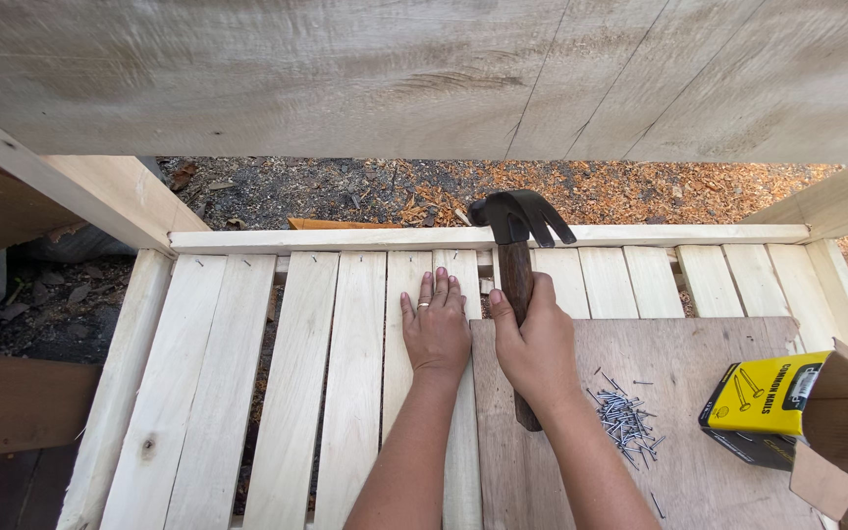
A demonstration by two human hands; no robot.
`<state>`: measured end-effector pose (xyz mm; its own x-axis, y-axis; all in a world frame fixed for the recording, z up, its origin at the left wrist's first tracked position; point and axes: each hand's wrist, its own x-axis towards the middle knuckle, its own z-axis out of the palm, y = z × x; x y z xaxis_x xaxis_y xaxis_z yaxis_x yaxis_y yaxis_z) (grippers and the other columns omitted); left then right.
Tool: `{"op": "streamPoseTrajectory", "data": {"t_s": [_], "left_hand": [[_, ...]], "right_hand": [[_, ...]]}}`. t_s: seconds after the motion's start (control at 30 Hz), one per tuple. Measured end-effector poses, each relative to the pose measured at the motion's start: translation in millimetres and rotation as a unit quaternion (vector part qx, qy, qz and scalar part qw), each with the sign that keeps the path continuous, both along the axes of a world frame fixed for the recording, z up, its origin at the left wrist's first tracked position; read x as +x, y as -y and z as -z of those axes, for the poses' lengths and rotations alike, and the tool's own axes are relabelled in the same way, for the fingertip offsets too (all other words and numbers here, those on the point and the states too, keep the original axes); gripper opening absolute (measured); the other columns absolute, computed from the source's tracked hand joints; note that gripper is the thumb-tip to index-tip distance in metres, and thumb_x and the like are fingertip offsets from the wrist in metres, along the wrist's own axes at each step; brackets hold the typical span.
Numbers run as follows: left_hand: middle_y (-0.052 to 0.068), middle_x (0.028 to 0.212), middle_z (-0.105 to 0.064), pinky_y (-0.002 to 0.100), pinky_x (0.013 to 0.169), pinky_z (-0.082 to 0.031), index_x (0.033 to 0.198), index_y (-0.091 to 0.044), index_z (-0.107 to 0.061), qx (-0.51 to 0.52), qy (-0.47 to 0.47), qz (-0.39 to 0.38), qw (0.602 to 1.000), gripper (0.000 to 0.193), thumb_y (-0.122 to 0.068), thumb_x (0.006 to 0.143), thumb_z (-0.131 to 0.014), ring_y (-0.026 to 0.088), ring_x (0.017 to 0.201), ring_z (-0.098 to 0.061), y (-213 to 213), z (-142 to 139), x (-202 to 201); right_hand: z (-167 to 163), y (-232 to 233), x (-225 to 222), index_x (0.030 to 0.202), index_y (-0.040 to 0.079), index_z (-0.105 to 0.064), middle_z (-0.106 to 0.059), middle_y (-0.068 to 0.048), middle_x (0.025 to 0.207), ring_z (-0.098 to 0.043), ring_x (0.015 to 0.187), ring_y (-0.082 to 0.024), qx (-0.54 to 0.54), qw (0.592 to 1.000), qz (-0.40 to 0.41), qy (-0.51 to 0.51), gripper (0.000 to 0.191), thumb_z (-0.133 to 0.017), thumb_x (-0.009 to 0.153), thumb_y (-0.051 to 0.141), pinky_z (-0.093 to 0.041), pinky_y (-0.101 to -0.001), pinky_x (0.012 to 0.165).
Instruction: The person hammers nails into the slatted frame of a wooden bed, working along the front rail. They take nails from a box, position each nail on the rail, and drive it in with a claw hammer, at one point repositioning a plywood board on the slats.
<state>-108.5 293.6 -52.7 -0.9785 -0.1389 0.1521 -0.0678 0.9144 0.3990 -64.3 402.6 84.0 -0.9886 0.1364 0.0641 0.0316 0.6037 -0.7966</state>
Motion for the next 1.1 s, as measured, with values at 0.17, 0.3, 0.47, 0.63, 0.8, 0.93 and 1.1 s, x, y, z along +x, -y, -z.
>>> {"op": "streamPoseTrajectory", "data": {"t_s": [0.17,0.3,0.47,0.63,0.8,0.93,1.1], "left_hand": [[0.002,0.156,-0.048,0.058,0.120,-0.017,0.141,-0.015,-0.059,-0.002,-0.014,0.003,1.000,0.043,-0.026,0.101,-0.047,0.021,0.147,-0.038,1,0,0],[0.002,0.157,-0.046,0.059,0.121,-0.015,0.142,-0.015,-0.058,0.002,-0.009,0.002,1.000,0.043,-0.027,0.102,-0.046,0.020,0.148,-0.038,1,2,-3],[0.006,0.158,-0.046,0.058,0.124,-0.013,0.145,-0.010,-0.054,0.013,-0.010,0.002,1.000,0.046,-0.027,0.104,-0.043,0.022,0.149,-0.037,0,6,-1],[0.015,0.157,-0.044,0.061,0.122,-0.009,0.145,-0.001,-0.049,-0.014,-0.016,-0.040,0.999,0.049,-0.022,0.101,-0.043,0.026,0.151,-0.032,0,9,-2],[0.015,0.158,-0.042,0.059,0.122,-0.005,0.147,0.000,-0.048,-0.015,-0.005,-0.031,0.999,0.055,-0.022,0.096,-0.046,0.026,0.151,-0.029,2,8,-1],[0.015,0.158,-0.042,0.060,0.122,-0.003,0.147,-0.001,-0.047,-0.004,0.001,-0.031,1.000,0.055,-0.024,0.097,-0.045,0.025,0.151,-0.029,3,3,-3],[0.013,0.159,-0.043,0.060,0.123,-0.003,0.148,-0.002,-0.047,-0.019,0.005,-0.034,0.999,0.052,-0.020,0.099,-0.042,0.024,0.152,-0.030,4,-5,0]], "right_hand": [[10,14,-10,0.110,-0.003,-0.053,-0.071,-0.029,0.082,-0.070,0.082,-0.049,0.085,0.996,-0.040,0.001,0.035,-0.064,0.097,0.028,-0.053,-0.0525,0.073],[13,9,-14,0.107,-0.001,-0.055,-0.072,-0.028,0.083,-0.070,0.083,-0.049,0.064,0.997,-0.031,-0.018,0.032,-0.064,0.095,0.027,-0.053,-0.0534,0.072],[16,9,-8,0.108,-0.001,-0.053,-0.071,-0.028,0.082,-0.071,0.082,-0.049,0.062,0.998,-0.023,-0.016,0.032,-0.063,0.095,0.027,-0.054,-0.0543,0.072],[17,9,-13,0.107,-0.002,-0.054,-0.071,-0.029,0.082,-0.069,0.083,-0.050,0.094,0.995,-0.036,0.001,0.033,-0.064,0.096,0.027,-0.053,-0.0551,0.074],[22,14,-7,0.110,-0.002,-0.054,-0.072,-0.028,0.084,-0.071,0.083,-0.049,0.038,0.997,-0.030,-0.059,0.033,-0.062,0.094,0.025,-0.054,-0.0539,0.072],[19,13,-13,0.105,-0.002,-0.055,-0.071,-0.029,0.084,-0.070,0.086,-0.050,0.102,0.993,-0.029,0.048,0.033,-0.064,0.097,0.028,-0.053,-0.0542,0.077],[21,5,-3,0.105,-0.002,-0.053,-0.071,-0.029,0.084,-0.070,0.084,-0.049,0.050,0.999,-0.009,-0.007,0.035,-0.062,0.095,0.030,-0.054,-0.0546,0.074]]}}
